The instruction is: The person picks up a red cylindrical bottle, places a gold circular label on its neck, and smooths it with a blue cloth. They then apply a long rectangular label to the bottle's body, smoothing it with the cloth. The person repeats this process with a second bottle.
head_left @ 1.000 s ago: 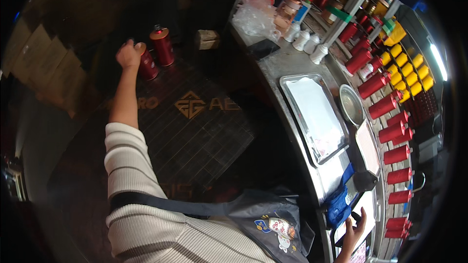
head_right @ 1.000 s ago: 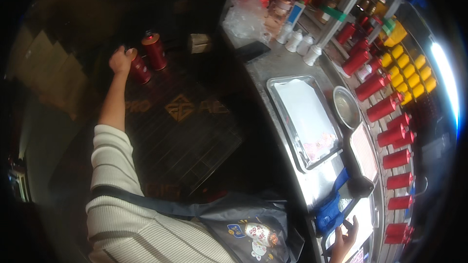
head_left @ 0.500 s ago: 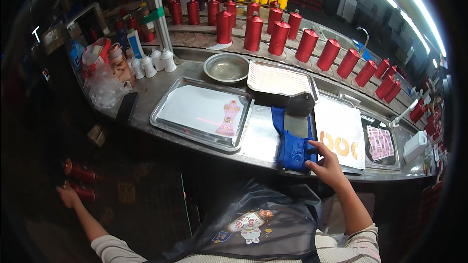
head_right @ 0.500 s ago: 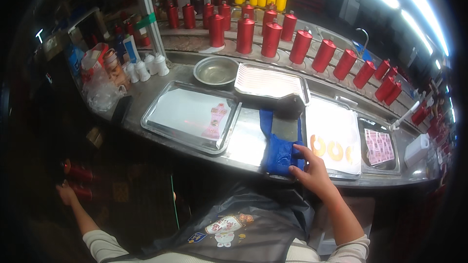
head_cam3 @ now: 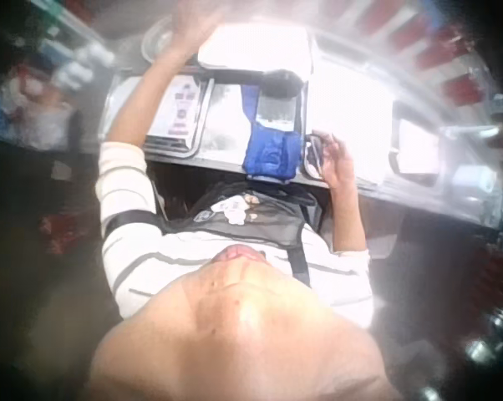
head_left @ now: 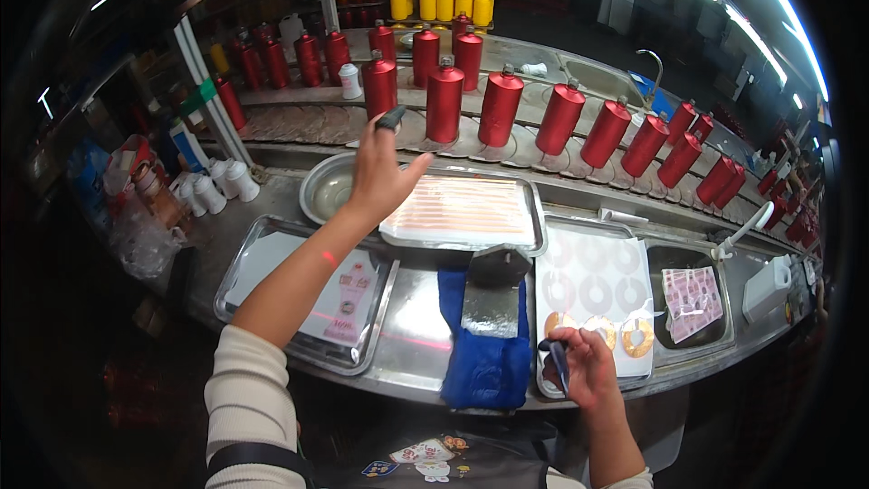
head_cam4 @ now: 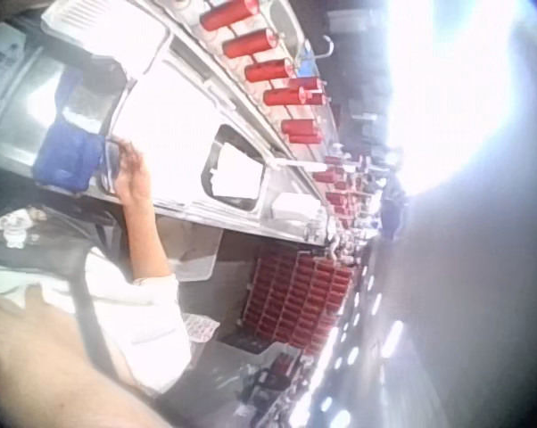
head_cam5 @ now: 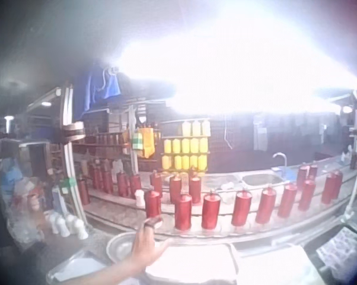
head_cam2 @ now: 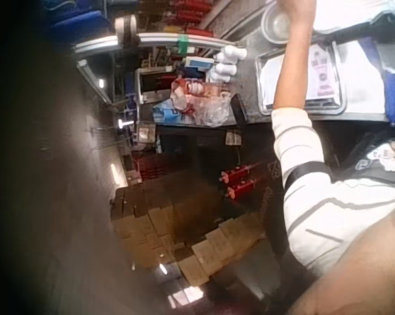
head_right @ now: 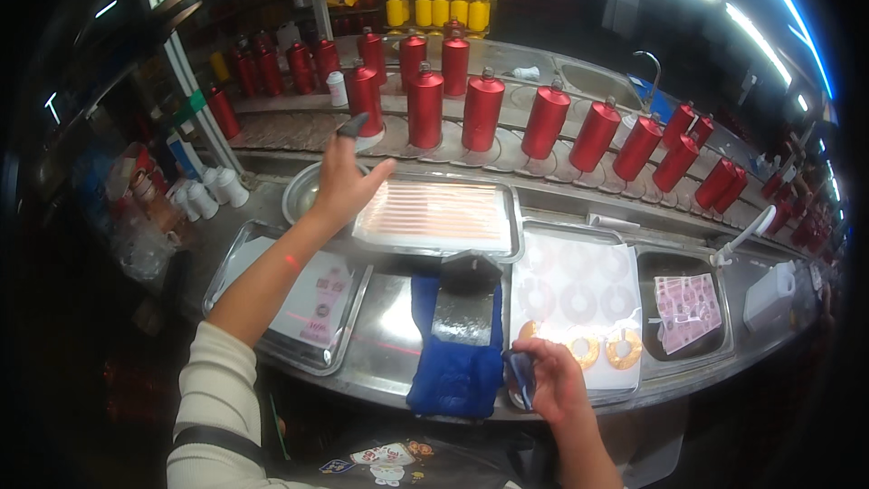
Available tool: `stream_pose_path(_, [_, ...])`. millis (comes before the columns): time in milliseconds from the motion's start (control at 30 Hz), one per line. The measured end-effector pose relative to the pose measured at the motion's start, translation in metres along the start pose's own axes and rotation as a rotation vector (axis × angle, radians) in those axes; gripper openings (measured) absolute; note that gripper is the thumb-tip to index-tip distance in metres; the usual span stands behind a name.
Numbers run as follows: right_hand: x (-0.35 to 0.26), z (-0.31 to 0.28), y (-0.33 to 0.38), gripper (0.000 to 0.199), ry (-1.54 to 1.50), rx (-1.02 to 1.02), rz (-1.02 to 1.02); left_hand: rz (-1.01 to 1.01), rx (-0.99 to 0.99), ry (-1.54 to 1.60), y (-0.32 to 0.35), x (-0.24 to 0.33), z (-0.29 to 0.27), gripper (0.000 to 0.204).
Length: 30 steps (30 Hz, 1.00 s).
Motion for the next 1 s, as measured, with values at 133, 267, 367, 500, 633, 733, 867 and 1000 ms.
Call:
stream_pose_path(133, [-0.012,-0.036,0.012,0.042,0.012,0.042,-0.132,-0.163,-0.084,-0.117,-0.115,-0.008,0.136,0.091])
stream_pose_path(267, [-0.023,-0.059,0.023,0.033,-0.004,0.232,-0.255,-0.471,-0.295,-0.196,-0.163,-0.053,0.224,0.106])
stream_pose_path(367, [-0.04,-0.06,0.022,0.027,0.005,0.223,-0.273,-0.32,-0.154,-0.012,-0.164,-0.068,0.249,0.085])
stream_pose_path(500, [-0.062,-0.078,0.023,0.017,0.261,0.45,-0.274,-0.257,-0.019,0.117,-0.138,-0.028,0.203,0.083])
stream_pose_path(633, [-0.084,-0.089,0.014,0.013,0.87,0.49,-0.425,-0.315,-0.096,0.519,-0.102,0.014,0.064,0.057])
stream_pose_path(733, [-0.097,-0.085,0.016,0.023,1.599,0.614,-0.504,-0.311,-0.139,0.568,-0.04,0.043,-0.042,0.052])
stream_pose_path(867, [-0.119,-0.109,0.002,0.044,1.805,0.728,-0.359,-0.346,-0.306,0.493,0.061,0.065,-0.1,0.065])
stream_pose_path(1000, [-0.147,-0.103,-0.038,0.053,1.911,0.708,-0.326,-0.546,-0.385,0.45,0.133,0.096,-0.099,0.077])
Point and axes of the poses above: each hand's wrist, its own y-axis away from the middle knuckle, its own z-axis out of the palm, x = y × z, the point moved 4 cm from there along -y, towards the middle knuckle, and after that the axes turned 11 degrees about -y, right-handed, at the moved point
